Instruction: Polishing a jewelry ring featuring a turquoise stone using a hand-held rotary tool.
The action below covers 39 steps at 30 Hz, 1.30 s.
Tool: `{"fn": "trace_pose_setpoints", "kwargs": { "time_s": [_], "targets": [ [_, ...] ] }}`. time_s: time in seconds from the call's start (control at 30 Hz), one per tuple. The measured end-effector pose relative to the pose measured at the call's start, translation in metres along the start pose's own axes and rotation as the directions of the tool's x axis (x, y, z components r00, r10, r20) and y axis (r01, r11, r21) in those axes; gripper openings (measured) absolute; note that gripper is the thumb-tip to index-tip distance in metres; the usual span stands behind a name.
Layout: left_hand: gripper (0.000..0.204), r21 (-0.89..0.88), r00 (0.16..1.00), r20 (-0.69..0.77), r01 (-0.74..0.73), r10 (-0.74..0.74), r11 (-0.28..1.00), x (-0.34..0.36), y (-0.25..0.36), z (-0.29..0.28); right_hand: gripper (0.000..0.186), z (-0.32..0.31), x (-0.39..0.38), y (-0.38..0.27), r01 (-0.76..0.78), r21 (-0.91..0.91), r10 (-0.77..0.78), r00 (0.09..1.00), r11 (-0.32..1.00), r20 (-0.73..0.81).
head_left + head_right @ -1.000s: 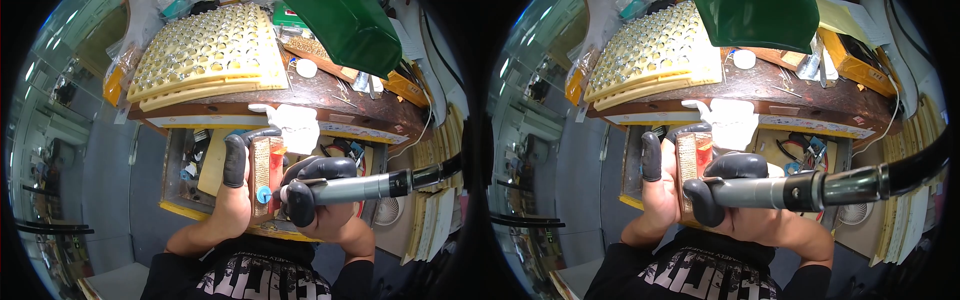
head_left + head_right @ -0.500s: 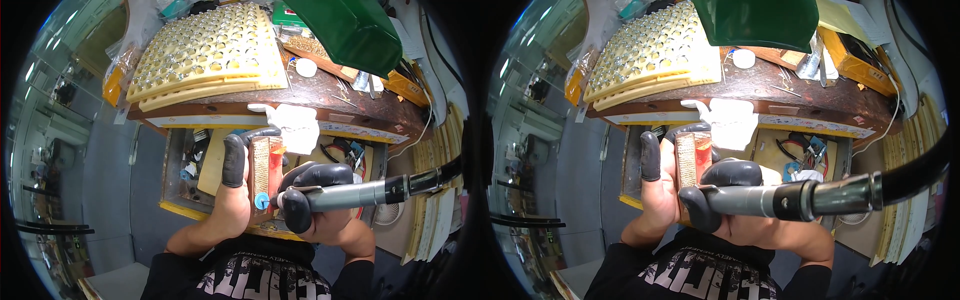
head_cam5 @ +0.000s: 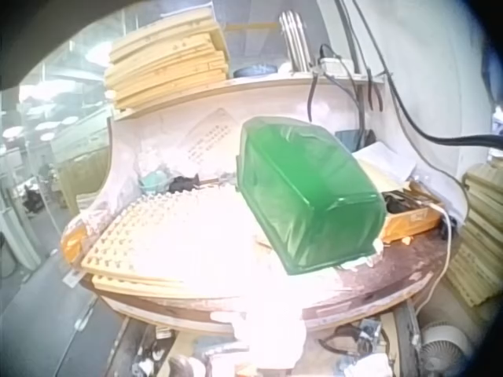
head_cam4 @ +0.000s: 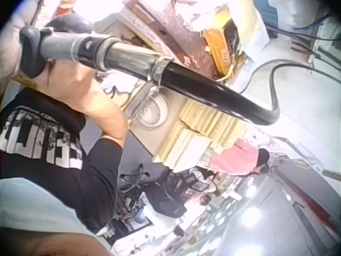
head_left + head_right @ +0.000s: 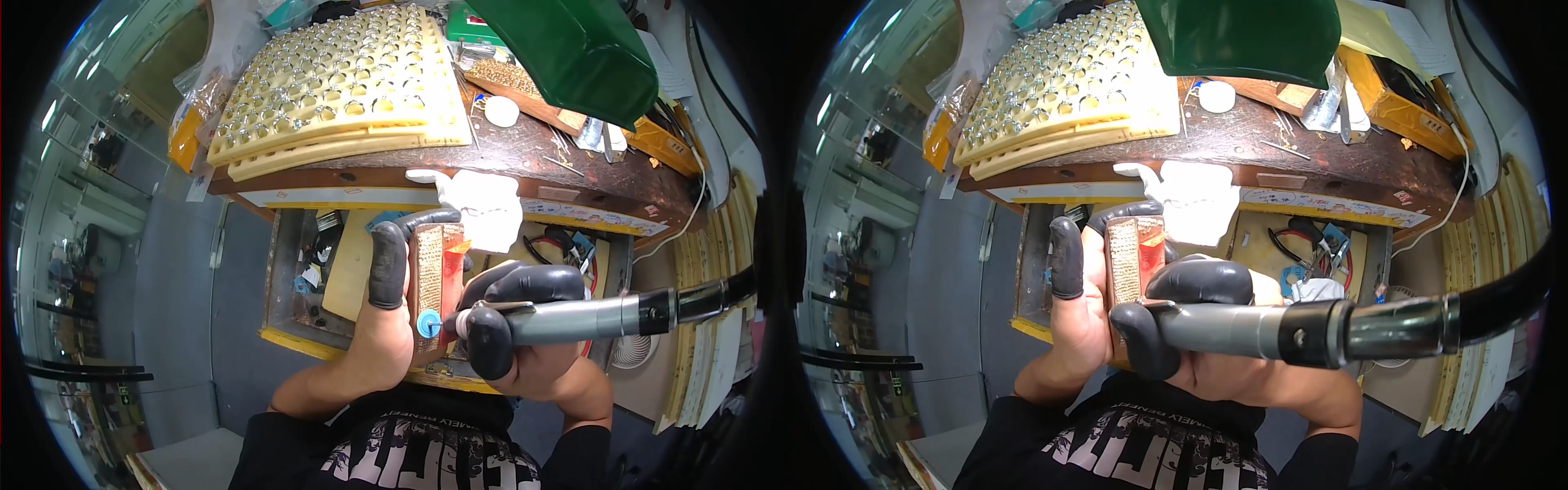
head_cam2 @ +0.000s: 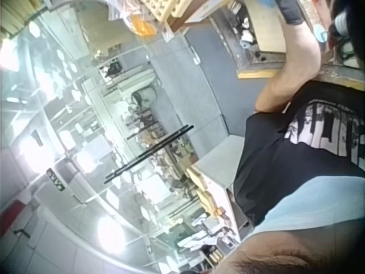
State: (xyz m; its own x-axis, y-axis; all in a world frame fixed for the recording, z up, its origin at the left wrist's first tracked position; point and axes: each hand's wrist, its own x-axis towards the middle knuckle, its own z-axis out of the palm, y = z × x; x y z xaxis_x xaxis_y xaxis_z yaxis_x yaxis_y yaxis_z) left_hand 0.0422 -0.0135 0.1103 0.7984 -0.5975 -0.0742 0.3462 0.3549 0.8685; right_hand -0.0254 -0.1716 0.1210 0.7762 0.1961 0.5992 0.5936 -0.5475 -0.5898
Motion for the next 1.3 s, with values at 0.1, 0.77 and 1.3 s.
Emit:
{"fn": "trace_pose_setpoints", "kwargs": {
  "time_s": [0.1,0.77,1.3],
  "targets": [
    [0.073,-0.001,1.000,-0.026,0.006,-0.006,1.000,0.000,0.001,0.002,0.033,0.007,-0.001,0.005,0.063,-0.013,-0.064,0.992,0.998,-0.109],
    [0.074,0.003,1.000,0.017,-0.004,0.004,1.000,0.001,-0.001,-0.001,0.031,0.012,0.001,0.007,0.053,0.079,-0.042,0.991,0.995,-0.127],
    [0.087,0.006,0.994,0.002,0.108,-0.108,0.994,0.004,0.000,-0.006,0.028,-0.002,-0.005,-0.002,0.029,0.132,-0.021,0.998,0.991,-0.061]
  ]
}}
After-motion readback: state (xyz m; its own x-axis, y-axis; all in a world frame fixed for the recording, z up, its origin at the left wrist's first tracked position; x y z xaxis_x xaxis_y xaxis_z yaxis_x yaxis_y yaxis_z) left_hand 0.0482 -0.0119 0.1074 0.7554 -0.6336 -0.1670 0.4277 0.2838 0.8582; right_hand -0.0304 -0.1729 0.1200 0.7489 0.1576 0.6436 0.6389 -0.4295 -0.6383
